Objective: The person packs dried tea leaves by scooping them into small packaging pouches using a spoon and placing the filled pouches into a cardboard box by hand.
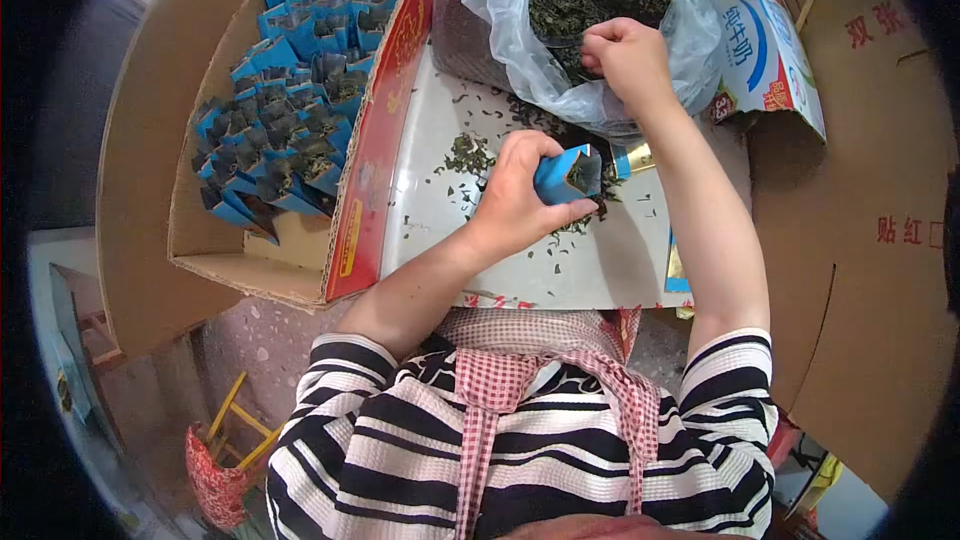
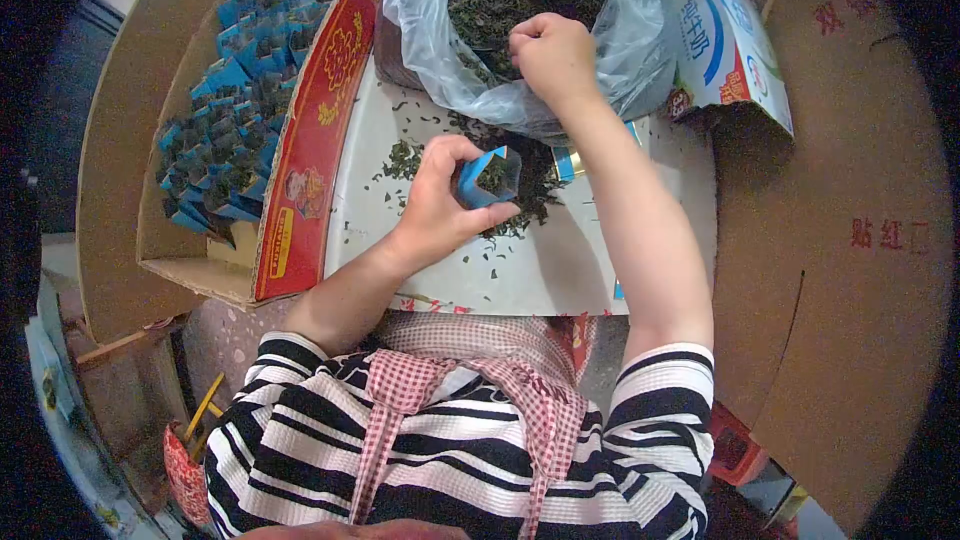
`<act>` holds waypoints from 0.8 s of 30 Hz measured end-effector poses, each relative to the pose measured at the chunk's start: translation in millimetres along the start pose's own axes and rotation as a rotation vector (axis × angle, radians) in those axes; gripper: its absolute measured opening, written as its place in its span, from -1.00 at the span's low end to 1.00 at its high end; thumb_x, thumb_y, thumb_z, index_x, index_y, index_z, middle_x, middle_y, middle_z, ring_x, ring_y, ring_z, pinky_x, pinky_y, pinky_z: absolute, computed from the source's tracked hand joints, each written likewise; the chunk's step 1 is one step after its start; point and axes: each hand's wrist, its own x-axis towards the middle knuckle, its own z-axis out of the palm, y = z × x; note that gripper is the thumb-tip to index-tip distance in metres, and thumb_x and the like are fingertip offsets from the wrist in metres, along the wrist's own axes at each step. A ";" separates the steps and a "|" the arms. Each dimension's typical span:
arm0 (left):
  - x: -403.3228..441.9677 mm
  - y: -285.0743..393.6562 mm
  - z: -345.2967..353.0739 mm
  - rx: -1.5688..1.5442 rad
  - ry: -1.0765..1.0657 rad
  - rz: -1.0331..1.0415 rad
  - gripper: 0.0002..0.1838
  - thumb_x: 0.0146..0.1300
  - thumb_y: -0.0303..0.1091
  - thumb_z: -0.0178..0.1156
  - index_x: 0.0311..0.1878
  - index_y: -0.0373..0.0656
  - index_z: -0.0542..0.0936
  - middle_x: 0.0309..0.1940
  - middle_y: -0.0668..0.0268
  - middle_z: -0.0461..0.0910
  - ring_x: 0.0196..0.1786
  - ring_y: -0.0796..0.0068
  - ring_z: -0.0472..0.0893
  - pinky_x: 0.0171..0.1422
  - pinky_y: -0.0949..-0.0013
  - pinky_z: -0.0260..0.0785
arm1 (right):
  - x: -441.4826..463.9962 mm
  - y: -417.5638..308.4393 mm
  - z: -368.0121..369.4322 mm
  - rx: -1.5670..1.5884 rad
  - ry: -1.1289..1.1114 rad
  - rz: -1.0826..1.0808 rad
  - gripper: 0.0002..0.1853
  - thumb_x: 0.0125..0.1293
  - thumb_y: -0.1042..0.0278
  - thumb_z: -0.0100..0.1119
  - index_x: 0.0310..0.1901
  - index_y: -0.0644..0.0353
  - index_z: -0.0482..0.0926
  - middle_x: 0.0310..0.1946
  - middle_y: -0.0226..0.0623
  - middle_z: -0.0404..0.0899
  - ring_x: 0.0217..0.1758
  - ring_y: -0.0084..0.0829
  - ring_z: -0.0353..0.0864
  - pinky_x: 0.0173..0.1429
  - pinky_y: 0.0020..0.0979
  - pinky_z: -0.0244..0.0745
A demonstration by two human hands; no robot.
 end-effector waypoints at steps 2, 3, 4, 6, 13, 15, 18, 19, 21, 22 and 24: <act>-0.3 0.0 0.4 -0.014 0.003 -0.010 -0.32 -0.27 -0.30 0.59 -0.11 -0.20 0.37 -0.13 0.15 0.41 0.02 0.13 0.43 0.13 0.19 0.32 | 3.7 2.8 3.9 0.025 0.033 -0.009 -0.89 0.17 0.53 0.21 -0.28 0.37 0.62 -0.45 -0.30 0.64 -0.46 -0.55 0.60 -0.35 -0.54 0.53; -0.1 0.2 0.0 -0.012 0.003 -0.009 -0.32 -0.27 -0.30 0.59 -0.11 -0.20 0.37 -0.13 0.15 0.41 0.02 0.13 0.43 0.13 0.19 0.32 | 5.4 3.7 5.6 0.049 0.064 -0.016 -0.89 0.18 0.53 0.21 -0.28 0.37 0.62 -0.44 -0.29 0.64 -0.45 -0.54 0.60 -0.34 -0.54 0.53; -0.2 0.6 -0.3 -0.020 -0.001 -0.020 -0.32 -0.27 -0.29 0.59 -0.11 -0.20 0.37 -0.13 0.15 0.41 0.02 0.13 0.43 0.13 0.19 0.32 | 7.3 4.9 6.4 0.050 0.062 -0.016 -0.89 0.18 0.53 0.21 -0.28 0.37 0.62 -0.44 -0.29 0.64 -0.45 -0.54 0.60 -0.34 -0.54 0.53; -0.6 0.3 -0.5 -0.028 -0.006 -0.033 -0.32 -0.27 -0.29 0.59 -0.11 -0.19 0.37 -0.13 0.14 0.41 0.02 0.13 0.43 0.13 0.19 0.32 | 9.5 6.3 6.4 0.114 0.103 -0.027 -0.89 0.19 0.54 0.20 -0.26 0.36 0.62 -0.42 -0.27 0.65 -0.41 -0.53 0.61 -0.30 -0.54 0.54; -0.7 -0.4 -0.4 -0.030 -0.008 -0.053 -0.31 -0.28 -0.28 0.59 -0.10 -0.19 0.38 -0.11 0.14 0.41 0.04 0.14 0.42 0.16 0.19 0.30 | 10.0 5.8 4.4 0.158 0.096 0.010 -0.89 0.23 0.56 0.17 -0.22 0.36 0.60 -0.36 -0.26 0.64 -0.33 -0.49 0.63 -0.22 -0.52 0.57; -1.1 -0.3 -0.4 -0.026 -0.008 -0.083 -0.31 -0.28 -0.28 0.59 -0.09 -0.19 0.38 -0.11 0.15 0.41 0.04 0.14 0.42 0.16 0.19 0.30 | 4.1 4.0 -0.5 0.169 0.102 -0.027 -0.89 0.25 0.57 0.16 -0.20 0.35 0.59 -0.32 -0.25 0.64 -0.30 -0.48 0.64 -0.19 -0.51 0.59; -1.8 -2.5 0.8 -0.068 -0.002 -0.112 -0.31 -0.28 -0.28 0.59 -0.09 -0.19 0.38 -0.11 0.15 0.41 0.05 0.14 0.42 0.17 0.20 0.30 | -9.4 -2.6 -11.3 0.304 0.094 0.018 -0.88 0.27 0.57 0.16 -0.17 0.35 0.57 -0.30 -0.24 0.64 -0.27 -0.48 0.65 -0.15 -0.50 0.59; -1.5 -2.5 0.7 -0.060 0.003 -0.103 -0.31 -0.28 -0.28 0.59 -0.09 -0.19 0.38 -0.11 0.15 0.41 0.05 0.14 0.42 0.17 0.20 0.30 | -12.9 -1.4 -15.1 0.304 0.094 0.019 -0.88 0.27 0.57 0.16 -0.17 0.35 0.57 -0.30 -0.24 0.64 -0.27 -0.48 0.65 -0.15 -0.50 0.59; -1.8 -2.1 0.6 -0.054 0.006 -0.095 -0.31 -0.28 -0.29 0.59 -0.09 -0.19 0.38 -0.11 0.15 0.40 0.04 0.15 0.42 0.16 0.21 0.30 | -21.4 0.3 -23.9 0.366 0.068 -0.007 -0.87 0.28 0.55 0.16 -0.15 0.35 0.56 -0.26 -0.23 0.63 -0.25 -0.47 0.65 -0.11 -0.49 0.60; -1.7 -2.0 0.4 -0.062 0.003 -0.113 -0.31 -0.28 -0.28 0.59 -0.08 -0.19 0.38 -0.11 0.15 0.40 0.04 0.15 0.42 0.16 0.22 0.30 | -27.6 -0.6 -28.0 0.366 0.070 -0.006 -0.87 0.28 0.55 0.16 -0.15 0.35 0.56 -0.26 -0.23 0.63 -0.25 -0.47 0.65 -0.11 -0.49 0.60; -2.2 -4.3 1.5 -0.072 0.001 -0.133 -0.31 -0.27 -0.28 0.59 -0.08 -0.19 0.38 -0.11 0.15 0.39 0.03 0.15 0.42 0.15 0.22 0.31 | -42.6 -5.6 -37.1 0.393 0.077 0.023 -0.86 0.30 0.55 0.15 -0.13 0.35 0.55 -0.24 -0.21 0.63 -0.23 -0.46 0.65 -0.08 -0.48 0.58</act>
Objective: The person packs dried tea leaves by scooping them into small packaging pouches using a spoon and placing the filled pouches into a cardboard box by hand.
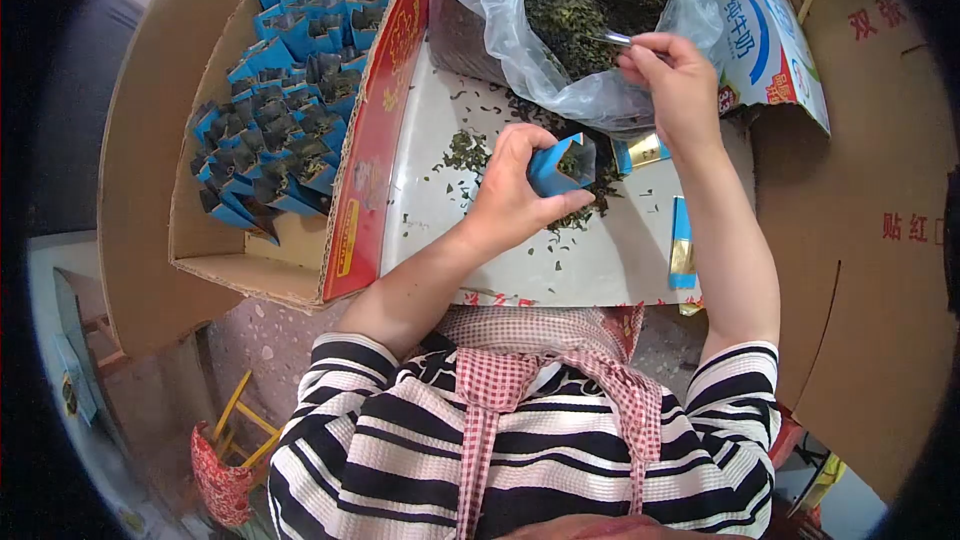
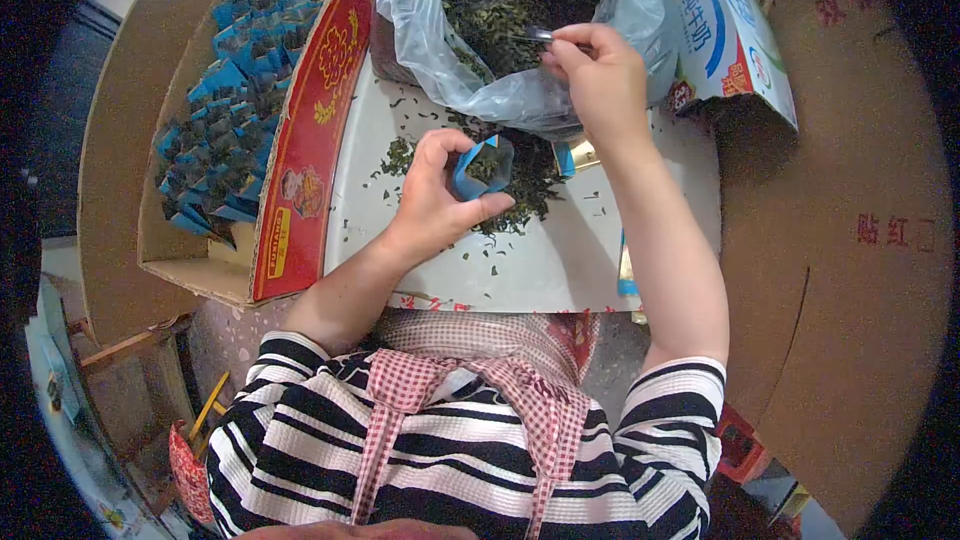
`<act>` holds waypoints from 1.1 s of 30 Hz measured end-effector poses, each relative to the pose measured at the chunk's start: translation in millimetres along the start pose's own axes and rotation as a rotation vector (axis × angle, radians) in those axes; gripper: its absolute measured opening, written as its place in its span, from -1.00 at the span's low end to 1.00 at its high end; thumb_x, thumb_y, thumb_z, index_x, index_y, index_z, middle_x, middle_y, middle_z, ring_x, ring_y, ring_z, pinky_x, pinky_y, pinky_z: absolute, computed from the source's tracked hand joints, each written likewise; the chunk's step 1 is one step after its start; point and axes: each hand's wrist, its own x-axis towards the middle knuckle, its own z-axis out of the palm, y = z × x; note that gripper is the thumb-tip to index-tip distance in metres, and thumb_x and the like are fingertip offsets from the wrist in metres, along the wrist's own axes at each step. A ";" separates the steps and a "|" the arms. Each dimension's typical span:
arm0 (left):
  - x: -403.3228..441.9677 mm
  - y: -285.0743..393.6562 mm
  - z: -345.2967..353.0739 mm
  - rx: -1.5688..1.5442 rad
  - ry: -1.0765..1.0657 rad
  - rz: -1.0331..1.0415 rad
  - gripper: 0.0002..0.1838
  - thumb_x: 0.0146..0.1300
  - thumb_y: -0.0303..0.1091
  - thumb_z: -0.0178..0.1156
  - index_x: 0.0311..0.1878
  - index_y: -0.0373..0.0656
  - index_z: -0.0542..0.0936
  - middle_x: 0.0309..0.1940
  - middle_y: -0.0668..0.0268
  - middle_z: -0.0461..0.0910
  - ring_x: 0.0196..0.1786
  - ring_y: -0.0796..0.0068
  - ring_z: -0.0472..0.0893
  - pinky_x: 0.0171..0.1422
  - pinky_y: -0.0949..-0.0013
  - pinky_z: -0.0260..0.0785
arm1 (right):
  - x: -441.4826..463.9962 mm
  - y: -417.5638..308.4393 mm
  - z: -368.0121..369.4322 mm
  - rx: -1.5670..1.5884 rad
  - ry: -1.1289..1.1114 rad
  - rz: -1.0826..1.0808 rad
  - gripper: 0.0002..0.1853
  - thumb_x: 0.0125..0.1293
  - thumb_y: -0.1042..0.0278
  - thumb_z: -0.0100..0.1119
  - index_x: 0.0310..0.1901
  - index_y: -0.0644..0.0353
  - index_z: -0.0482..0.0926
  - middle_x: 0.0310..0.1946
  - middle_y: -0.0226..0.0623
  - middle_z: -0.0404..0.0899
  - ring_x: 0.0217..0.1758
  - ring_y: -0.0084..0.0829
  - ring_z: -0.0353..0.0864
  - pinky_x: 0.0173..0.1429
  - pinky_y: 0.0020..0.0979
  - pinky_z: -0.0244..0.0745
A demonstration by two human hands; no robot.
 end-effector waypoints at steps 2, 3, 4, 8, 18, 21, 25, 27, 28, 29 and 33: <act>-1.0 -6.3 2.7 -0.076 0.016 -0.058 -0.32 -0.25 -0.27 0.57 -0.07 -0.19 0.38 -0.13 0.16 0.39 0.00 0.18 0.43 0.13 0.24 0.31 | -13.3 -3.5 -10.6 -0.001 -0.023 0.003 -0.86 0.30 0.55 0.15 -0.13 0.35 0.55 -0.23 -0.21 0.63 -0.22 -0.46 0.65 -0.07 -0.48 0.57; -0.5 -5.7 2.3 -0.077 0.013 -0.060 -0.32 -0.25 -0.27 0.57 -0.07 -0.19 0.38 -0.13 0.16 0.39 0.00 0.18 0.43 0.13 0.24 0.31 | -20.9 -5.6 -15.3 -0.001 -0.047 0.004 -0.86 0.30 0.55 0.14 -0.12 0.35 0.55 -0.22 -0.21 0.63 -0.21 -0.46 0.64 -0.06 -0.48 0.57; 0.5 -4.1 0.9 -0.086 0.001 -0.099 -0.32 -0.25 -0.27 0.57 -0.07 -0.19 0.39 -0.13 0.17 0.39 -0.01 0.20 0.43 0.12 0.25 0.31 | -30.3 -9.9 -18.5 0.016 -0.051 0.026 -0.86 0.31 0.55 0.13 -0.12 0.34 0.54 -0.22 -0.21 0.62 -0.20 -0.46 0.64 -0.04 -0.47 0.55; 1.5 -5.0 -0.7 -0.086 0.013 -0.142 -0.34 -0.23 -0.26 0.56 -0.07 -0.20 0.39 -0.14 0.18 0.39 -0.05 0.23 0.43 0.08 0.27 0.32 | -61.9 -14.2 -41.0 0.022 -0.104 0.046 -0.87 0.31 0.54 0.14 -0.13 0.33 0.54 -0.23 -0.24 0.62 -0.20 -0.48 0.63 -0.04 -0.47 0.55; 3.8 -4.1 -0.9 0.214 0.141 0.245 -0.30 -0.29 -0.39 0.59 -0.06 -0.18 0.37 -0.11 0.14 0.39 0.00 0.16 0.42 0.12 0.23 0.30 | -104.1 -31.1 -63.1 -0.249 -0.275 -0.050 -0.92 0.31 0.57 0.13 -0.19 0.31 0.56 -0.30 -0.37 0.59 -0.24 -0.59 0.58 -0.09 -0.54 0.49; 3.5 -3.1 0.0 0.228 0.143 0.297 -0.30 -0.30 -0.39 0.59 -0.07 -0.18 0.37 -0.12 0.13 0.40 0.00 0.12 0.42 0.12 0.19 0.30 | -104.8 -37.5 -59.4 -0.350 -0.314 -0.077 -0.94 0.31 0.57 0.12 -0.21 0.31 0.56 -0.32 -0.41 0.58 -0.25 -0.62 0.56 -0.13 -0.58 0.46; 0.4 -2.9 2.5 0.231 0.139 0.315 -0.29 -0.32 -0.39 0.60 -0.07 -0.17 0.37 -0.12 0.13 0.40 0.01 0.10 0.42 0.13 0.17 0.31 | -101.5 -48.8 -49.7 -0.530 -0.359 -0.101 -0.95 0.28 0.58 0.12 -0.25 0.31 0.56 -0.38 -0.43 0.57 -0.31 -0.66 0.50 -0.20 -0.60 0.41; -0.9 -3.3 4.3 0.211 0.132 0.313 -0.28 -0.33 -0.39 0.60 -0.06 -0.16 0.37 -0.12 0.14 0.41 0.02 0.09 0.42 0.13 0.16 0.31 | -99.9 -60.2 -39.5 -0.614 -0.396 -0.152 -0.95 0.25 0.58 0.14 -0.26 0.31 0.56 -0.41 -0.43 0.56 -0.32 -0.67 0.49 -0.23 -0.59 0.39; -1.8 -3.0 4.7 0.210 0.132 0.311 -0.28 -0.33 -0.39 0.60 -0.06 -0.16 0.37 -0.12 0.14 0.41 0.02 0.09 0.42 0.13 0.16 0.31 | -99.1 -64.5 -34.4 -0.697 -0.434 -0.204 -0.95 0.23 0.57 0.15 -0.27 0.31 0.55 -0.44 -0.43 0.55 -0.34 -0.67 0.47 -0.26 -0.57 0.37; -2.8 -2.5 5.1 0.207 0.104 0.310 -0.27 -0.33 -0.38 0.61 -0.06 -0.16 0.37 -0.11 0.14 0.40 0.02 0.09 0.42 0.14 0.16 0.30 | -97.4 -66.2 -29.8 -0.698 -0.434 -0.202 -0.95 0.23 0.57 0.15 -0.27 0.31 0.55 -0.44 -0.43 0.55 -0.34 -0.67 0.47 -0.26 -0.57 0.37; -3.4 2.3 2.9 0.195 0.034 0.281 -0.27 -0.30 -0.36 0.59 -0.05 -0.18 0.35 -0.09 0.12 0.40 0.06 0.07 0.41 0.16 0.14 0.32 | -81.6 -69.0 -17.7 -0.743 -0.548 -0.204 -0.92 0.23 0.46 0.16 -0.33 0.28 0.54 -0.51 -0.46 0.50 -0.42 -0.67 0.44 -0.34 -0.56 0.34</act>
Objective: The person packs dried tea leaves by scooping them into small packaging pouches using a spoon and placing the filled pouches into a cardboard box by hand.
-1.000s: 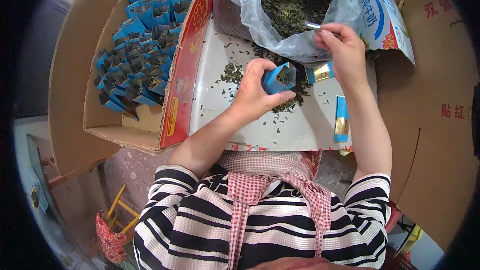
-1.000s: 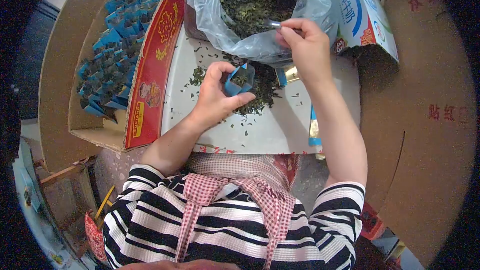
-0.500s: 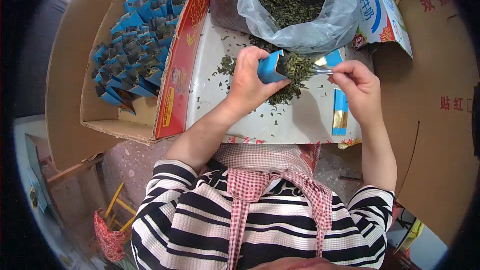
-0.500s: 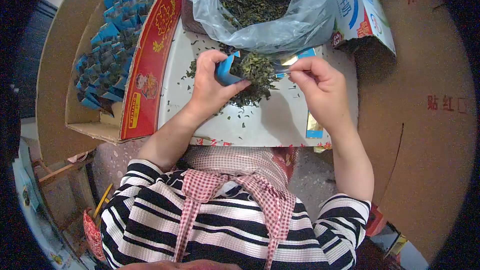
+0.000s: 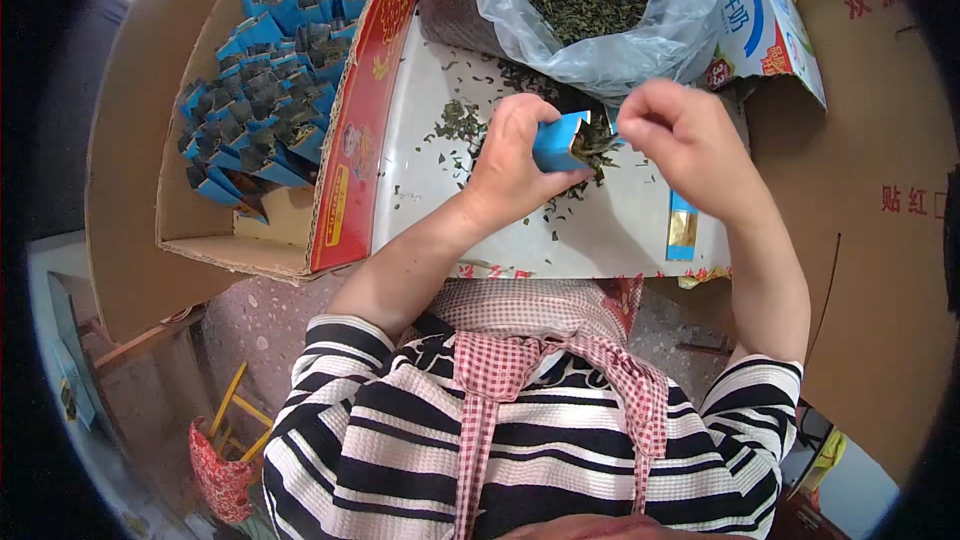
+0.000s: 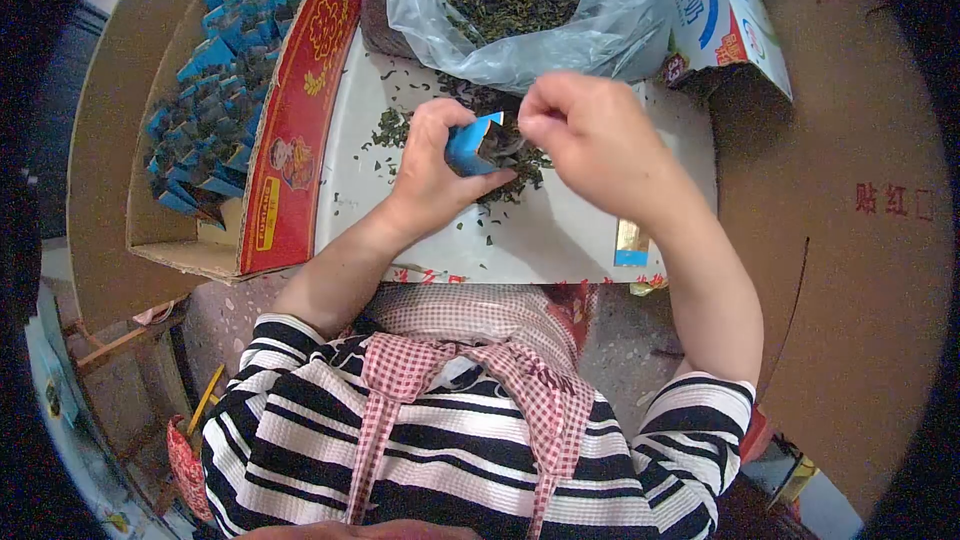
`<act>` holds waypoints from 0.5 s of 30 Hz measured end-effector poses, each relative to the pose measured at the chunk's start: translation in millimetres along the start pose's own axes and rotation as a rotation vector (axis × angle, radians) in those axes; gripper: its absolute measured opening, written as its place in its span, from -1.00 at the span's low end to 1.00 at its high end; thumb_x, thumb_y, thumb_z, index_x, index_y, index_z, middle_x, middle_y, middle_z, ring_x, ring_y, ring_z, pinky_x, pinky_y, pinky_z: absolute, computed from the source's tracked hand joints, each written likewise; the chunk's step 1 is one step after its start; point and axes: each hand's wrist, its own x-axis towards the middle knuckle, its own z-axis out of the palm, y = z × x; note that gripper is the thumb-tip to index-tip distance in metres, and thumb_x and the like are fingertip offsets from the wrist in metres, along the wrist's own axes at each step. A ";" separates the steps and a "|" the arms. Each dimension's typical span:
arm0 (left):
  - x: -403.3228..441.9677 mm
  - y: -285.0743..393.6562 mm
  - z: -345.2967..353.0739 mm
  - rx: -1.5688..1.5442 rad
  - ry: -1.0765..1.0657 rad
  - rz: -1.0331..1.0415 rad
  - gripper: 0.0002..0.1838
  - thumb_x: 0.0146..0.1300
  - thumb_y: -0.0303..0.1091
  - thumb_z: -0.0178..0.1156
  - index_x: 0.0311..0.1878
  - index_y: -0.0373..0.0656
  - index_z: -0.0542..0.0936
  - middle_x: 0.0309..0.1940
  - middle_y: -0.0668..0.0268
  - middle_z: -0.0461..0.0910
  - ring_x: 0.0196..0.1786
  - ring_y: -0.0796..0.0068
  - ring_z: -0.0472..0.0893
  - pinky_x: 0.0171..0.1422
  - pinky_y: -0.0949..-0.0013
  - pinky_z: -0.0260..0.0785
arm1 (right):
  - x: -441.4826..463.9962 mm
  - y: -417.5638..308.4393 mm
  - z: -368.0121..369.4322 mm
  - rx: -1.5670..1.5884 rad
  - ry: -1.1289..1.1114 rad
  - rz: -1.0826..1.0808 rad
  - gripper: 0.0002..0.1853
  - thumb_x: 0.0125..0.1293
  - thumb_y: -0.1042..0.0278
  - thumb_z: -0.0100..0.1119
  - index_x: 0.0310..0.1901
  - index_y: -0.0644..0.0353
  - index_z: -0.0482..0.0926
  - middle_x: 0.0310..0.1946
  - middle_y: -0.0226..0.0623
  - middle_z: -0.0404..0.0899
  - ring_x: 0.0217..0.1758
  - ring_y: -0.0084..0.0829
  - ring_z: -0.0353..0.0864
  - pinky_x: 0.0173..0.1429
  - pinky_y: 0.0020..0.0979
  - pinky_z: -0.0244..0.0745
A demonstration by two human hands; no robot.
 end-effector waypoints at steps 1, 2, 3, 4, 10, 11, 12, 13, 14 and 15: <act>0.6 0.7 -0.9 0.000 0.000 -0.001 -0.27 -0.30 -0.36 0.59 -0.05 -0.18 0.35 -0.09 0.12 0.40 0.06 0.07 0.41 0.16 0.14 0.32 | 5.1 0.6 -1.0 0.059 -0.026 0.050 -0.90 0.23 0.41 0.17 -0.35 0.26 0.54 -0.52 -0.48 0.49 -0.45 -0.67 0.42 -0.36 -0.56 0.33; 1.4 1.3 -1.6 -0.039 -0.007 -0.042 -0.28 -0.30 -0.35 0.59 -0.06 -0.18 0.34 -0.10 0.13 0.40 0.06 0.09 0.41 0.16 0.15 0.31 | 9.7 1.9 -2.6 0.058 -0.028 0.050 -0.90 0.23 0.41 0.17 -0.35 0.26 0.54 -0.52 -0.48 0.49 -0.45 -0.67 0.42 -0.36 -0.56 0.33; 1.8 1.7 -2.1 -0.077 -0.014 -0.083 -0.28 -0.30 -0.34 0.59 -0.07 -0.18 0.34 -0.10 0.14 0.40 0.06 0.10 0.41 0.16 0.17 0.31 | 13.8 3.9 -4.5 0.212 -0.056 0.160 -0.88 0.23 0.38 0.18 -0.37 0.24 0.53 -0.53 -0.49 0.48 -0.48 -0.68 0.41 -0.39 -0.58 0.33; 1.8 1.7 -2.2 -0.077 -0.012 -0.085 -0.28 -0.30 -0.34 0.59 -0.07 -0.18 0.34 -0.10 0.14 0.40 0.06 0.10 0.41 0.16 0.17 0.31 | 17.1 5.6 -6.5 0.364 -0.084 0.270 -0.86 0.22 0.34 0.19 -0.39 0.22 0.52 -0.55 -0.51 0.47 -0.51 -0.69 0.40 -0.42 -0.59 0.32; 1.4 3.3 -1.9 -0.154 -0.008 -0.132 -0.30 -0.29 -0.32 0.58 -0.09 -0.18 0.34 -0.12 0.15 0.41 0.04 0.14 0.42 0.16 0.19 0.31 | 16.9 14.4 -9.6 0.588 -0.060 0.396 -0.87 0.22 0.32 0.20 -0.38 0.18 0.53 -0.59 -0.51 0.47 -0.57 -0.71 0.42 -0.49 -0.64 0.31; -0.1 1.9 -0.3 -0.173 -0.020 -0.155 -0.29 -0.27 -0.32 0.57 -0.06 -0.19 0.35 -0.11 0.15 0.41 0.03 0.13 0.42 0.16 0.20 0.31 | 16.1 14.2 -0.3 0.523 -0.023 0.394 -0.87 0.23 0.33 0.20 -0.37 0.19 0.54 -0.59 -0.51 0.48 -0.56 -0.71 0.42 -0.49 -0.64 0.32; 0.8 2.2 -0.4 -0.192 -0.031 -0.176 -0.29 -0.25 -0.32 0.56 -0.02 -0.19 0.36 -0.11 0.15 0.42 0.03 0.13 0.43 0.16 0.20 0.31 | 15.8 13.2 9.1 0.460 0.014 0.390 -0.87 0.24 0.34 0.20 -0.36 0.19 0.54 -0.58 -0.51 0.48 -0.56 -0.71 0.43 -0.49 -0.64 0.32; 1.7 3.0 -1.2 -0.190 -0.034 -0.174 -0.29 -0.25 -0.32 0.56 -0.02 -0.19 0.36 -0.11 0.15 0.42 0.03 0.13 0.43 0.16 0.20 0.31 | 15.1 11.3 18.0 0.462 0.022 0.372 -0.89 0.25 0.36 0.19 -0.34 0.20 0.55 -0.58 -0.50 0.49 -0.55 -0.71 0.44 -0.48 -0.63 0.34; 2.9 4.6 -2.6 -0.180 -0.047 -0.183 -0.29 -0.24 -0.32 0.55 0.01 -0.21 0.38 -0.10 0.14 0.42 0.04 0.13 0.43 0.17 0.21 0.32 | 15.2 9.8 21.9 0.465 0.023 0.371 -0.89 0.25 0.36 0.19 -0.34 0.20 0.55 -0.58 -0.50 0.49 -0.55 -0.71 0.44 -0.48 -0.63 0.34; 4.0 6.4 -4.2 -0.170 -0.060 -0.192 -0.29 -0.22 -0.33 0.54 0.04 -0.22 0.39 -0.09 0.13 0.42 0.04 0.14 0.43 0.17 0.21 0.32 | 15.0 8.7 24.9 0.437 0.033 0.355 -0.89 0.25 0.37 0.18 -0.33 0.21 0.55 -0.58 -0.50 0.49 -0.55 -0.71 0.44 -0.48 -0.63 0.35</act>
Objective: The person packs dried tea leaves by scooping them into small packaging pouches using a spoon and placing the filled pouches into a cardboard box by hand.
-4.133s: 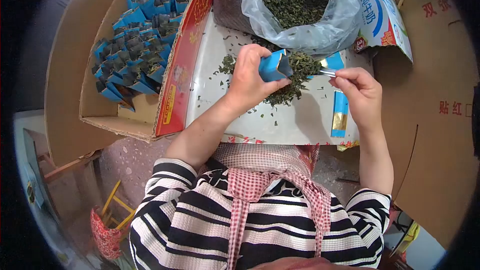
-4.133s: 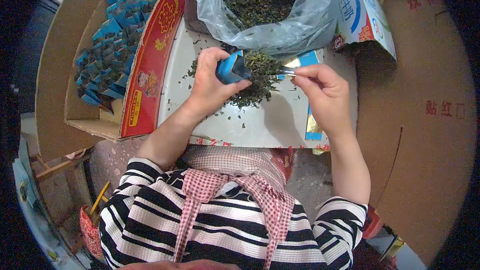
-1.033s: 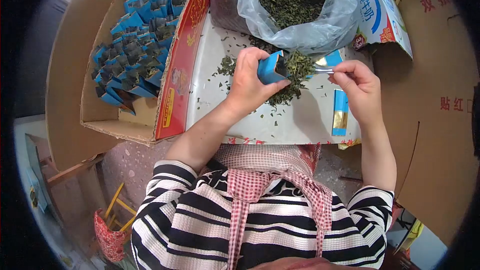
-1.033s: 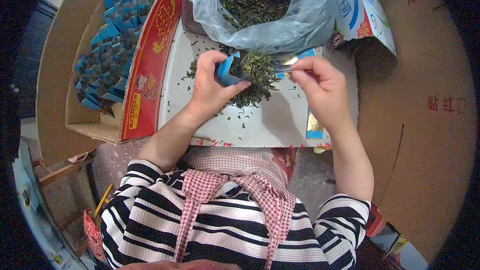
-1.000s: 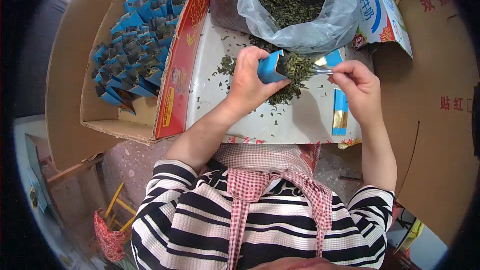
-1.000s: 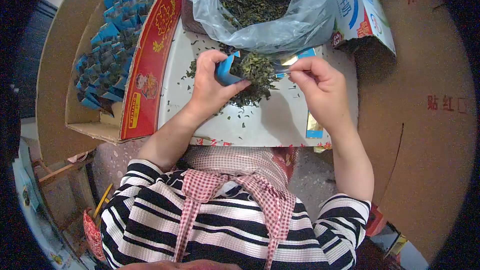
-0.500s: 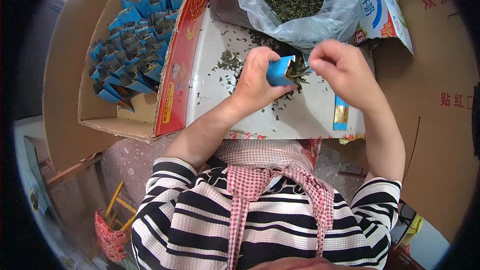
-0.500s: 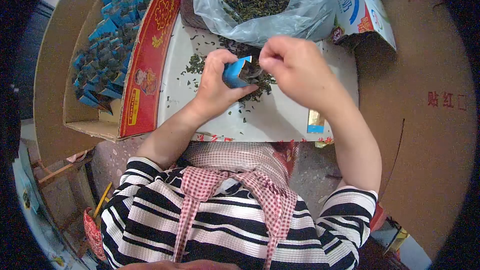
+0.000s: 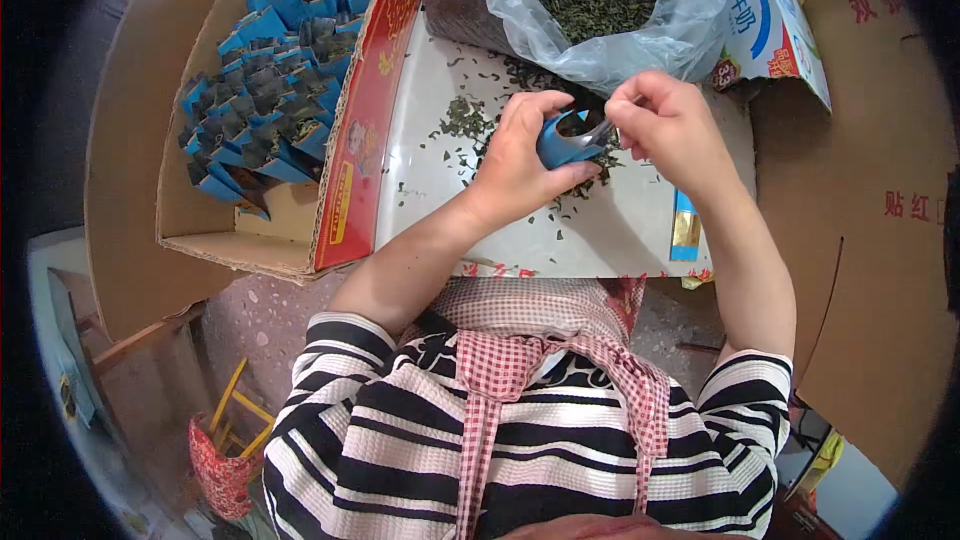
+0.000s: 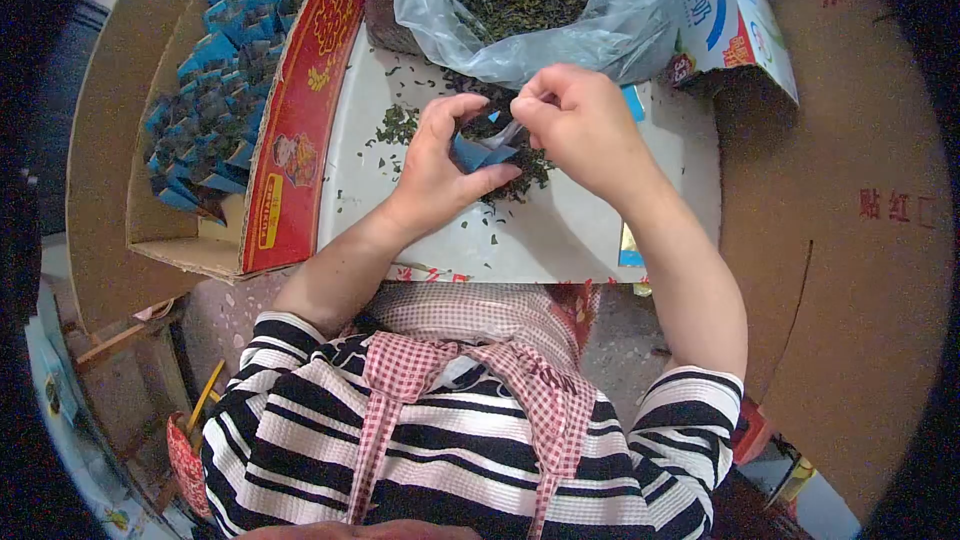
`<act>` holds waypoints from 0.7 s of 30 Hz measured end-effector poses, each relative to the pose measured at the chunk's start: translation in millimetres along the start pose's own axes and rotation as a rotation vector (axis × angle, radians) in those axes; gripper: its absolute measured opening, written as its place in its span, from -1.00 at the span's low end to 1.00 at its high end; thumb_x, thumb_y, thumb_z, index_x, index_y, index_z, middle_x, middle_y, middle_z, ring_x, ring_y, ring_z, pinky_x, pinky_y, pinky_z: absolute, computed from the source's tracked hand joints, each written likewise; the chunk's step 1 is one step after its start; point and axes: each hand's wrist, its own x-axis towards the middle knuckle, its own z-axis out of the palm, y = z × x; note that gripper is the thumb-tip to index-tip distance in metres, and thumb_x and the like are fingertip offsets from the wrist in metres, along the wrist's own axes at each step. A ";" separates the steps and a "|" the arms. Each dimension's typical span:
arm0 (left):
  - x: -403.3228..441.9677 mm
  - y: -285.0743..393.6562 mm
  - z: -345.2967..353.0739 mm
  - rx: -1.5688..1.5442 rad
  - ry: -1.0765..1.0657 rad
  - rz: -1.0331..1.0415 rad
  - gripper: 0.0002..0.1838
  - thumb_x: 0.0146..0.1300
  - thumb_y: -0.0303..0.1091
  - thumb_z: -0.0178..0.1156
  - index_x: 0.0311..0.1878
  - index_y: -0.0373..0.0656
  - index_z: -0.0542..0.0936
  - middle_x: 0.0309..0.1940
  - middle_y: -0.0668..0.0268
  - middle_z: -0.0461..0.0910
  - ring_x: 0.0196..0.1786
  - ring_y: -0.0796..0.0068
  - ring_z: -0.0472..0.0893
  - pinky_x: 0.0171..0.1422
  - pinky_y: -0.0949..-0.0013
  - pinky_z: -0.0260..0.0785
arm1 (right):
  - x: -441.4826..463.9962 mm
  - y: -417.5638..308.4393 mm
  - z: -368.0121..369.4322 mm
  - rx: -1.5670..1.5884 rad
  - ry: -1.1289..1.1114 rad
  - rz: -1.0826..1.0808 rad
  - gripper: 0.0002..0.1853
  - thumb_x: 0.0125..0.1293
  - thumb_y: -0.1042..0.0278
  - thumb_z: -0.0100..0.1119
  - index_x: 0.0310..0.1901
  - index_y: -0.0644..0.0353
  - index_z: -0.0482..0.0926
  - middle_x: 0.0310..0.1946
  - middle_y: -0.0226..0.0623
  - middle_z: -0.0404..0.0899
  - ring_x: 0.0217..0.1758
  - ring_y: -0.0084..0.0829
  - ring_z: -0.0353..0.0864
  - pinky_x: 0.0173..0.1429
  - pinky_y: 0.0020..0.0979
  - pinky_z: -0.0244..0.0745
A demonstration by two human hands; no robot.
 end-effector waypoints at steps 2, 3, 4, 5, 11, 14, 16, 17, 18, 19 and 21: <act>1.0 1.5 -2.5 0.032 -0.022 0.017 -0.30 -0.21 -0.33 0.54 0.05 -0.23 0.41 -0.08 0.13 0.42 0.05 0.14 0.43 0.17 0.21 0.32 | 0.7 2.0 -0.9 0.004 -0.007 -0.016 -0.89 0.25 0.37 0.18 -0.33 0.22 0.55 -0.58 -0.50 0.48 -0.54 -0.70 0.44 -0.47 -0.63 0.35; 1.4 1.8 -3.4 0.062 -0.042 0.035 -0.31 -0.20 -0.33 0.53 0.05 -0.24 0.43 -0.07 0.12 0.43 0.05 0.14 0.44 0.17 0.21 0.32 | -1.0 1.9 -3.9 0.004 -0.005 -0.017 -0.89 0.25 0.37 0.18 -0.33 0.22 0.55 -0.58 -0.50 0.48 -0.54 -0.70 0.44 -0.47 -0.63 0.35; 1.5 1.7 -3.5 0.061 -0.041 0.037 -0.31 -0.20 -0.33 0.53 0.05 -0.24 0.43 -0.07 0.12 0.43 0.05 0.14 0.44 0.17 0.21 0.32 | -3.3 0.3 -8.1 0.031 -0.008 -0.016 -0.89 0.24 0.36 0.18 -0.34 0.22 0.54 -0.58 -0.51 0.48 -0.55 -0.70 0.43 -0.47 -0.63 0.33; 0.8 1.4 -3.2 0.059 -0.048 0.036 -0.33 -0.20 -0.35 0.53 0.03 -0.22 0.45 -0.06 0.14 0.43 0.04 0.19 0.44 0.17 0.25 0.32 | -5.9 -1.0 -12.6 0.058 -0.013 -0.013 -0.88 0.24 0.36 0.19 -0.35 0.22 0.53 -0.58 -0.51 0.48 -0.55 -0.70 0.42 -0.47 -0.64 0.31; -0.2 -2.7 -3.2 0.012 -0.028 -0.038 -0.36 -0.14 -0.38 0.51 0.03 -0.23 0.41 -0.08 0.20 0.43 -0.01 0.37 0.47 0.13 0.33 0.33 | -32.2 10.8 -37.8 0.348 0.107 -0.042 -0.89 0.27 0.38 0.15 -0.36 0.21 0.50 -0.60 -0.46 0.46 -0.60 -0.66 0.36 -0.48 -0.62 0.26; -3.2 -10.5 0.3 -0.124 -0.014 -0.157 -0.35 -0.10 -0.37 0.48 0.06 -0.23 0.37 -0.09 0.20 0.42 0.00 0.37 0.46 0.13 0.34 0.33 | -49.1 35.0 -39.4 0.545 0.144 -0.049 -0.88 0.30 0.37 0.16 -0.33 0.22 0.50 -0.61 -0.41 0.46 -0.61 -0.60 0.38 -0.48 -0.58 0.29; -1.5 -6.3 -2.5 -0.218 0.001 -0.238 -0.37 -0.05 -0.37 0.44 0.09 -0.22 0.35 -0.10 0.21 0.41 -0.01 0.39 0.46 0.13 0.35 0.33 | -61.2 58.5 -37.8 0.675 0.162 -0.013 -0.87 0.30 0.36 0.17 -0.30 0.24 0.49 -0.62 -0.37 0.47 -0.61 -0.56 0.40 -0.47 -0.57 0.32; -0.8 -6.7 -3.4 -0.214 -0.001 -0.235 -0.37 -0.05 -0.37 0.44 0.09 -0.22 0.35 -0.10 0.21 0.41 -0.01 0.39 0.46 0.13 0.35 0.33 | -67.3 71.0 -33.7 0.679 0.162 -0.016 -0.87 0.30 0.36 0.17 -0.30 0.24 0.49 -0.62 -0.37 0.47 -0.61 -0.56 0.40 -0.47 -0.57 0.32; 0.1 -7.9 -4.0 -0.220 0.020 -0.197 -0.37 -0.05 -0.37 0.43 0.09 -0.21 0.35 -0.10 0.21 0.41 -0.02 0.40 0.46 0.12 0.36 0.33 | -73.4 83.7 -28.6 0.697 0.182 0.031 -0.87 0.30 0.37 0.18 -0.30 0.23 0.49 -0.60 -0.37 0.48 -0.60 -0.56 0.41 -0.46 -0.57 0.33; 1.0 -9.1 -4.0 -0.224 0.042 -0.158 -0.38 -0.05 -0.38 0.43 0.08 -0.21 0.35 -0.10 0.22 0.41 -0.02 0.42 0.46 0.11 0.36 0.34 | -78.7 95.7 -22.9 0.716 0.201 0.076 -0.88 0.29 0.38 0.19 -0.29 0.23 0.49 -0.59 -0.36 0.49 -0.59 -0.56 0.42 -0.45 -0.57 0.34; -3.4 -18.5 0.5 -0.201 0.028 -0.147 -0.37 -0.05 -0.38 0.43 0.09 -0.21 0.35 -0.12 0.23 0.42 -0.04 0.43 0.46 0.10 0.36 0.34 | -86.9 119.6 -9.4 0.723 0.215 0.117 -0.88 0.29 0.38 0.19 -0.29 0.23 0.49 -0.56 -0.37 0.49 -0.57 -0.57 0.43 -0.44 -0.57 0.35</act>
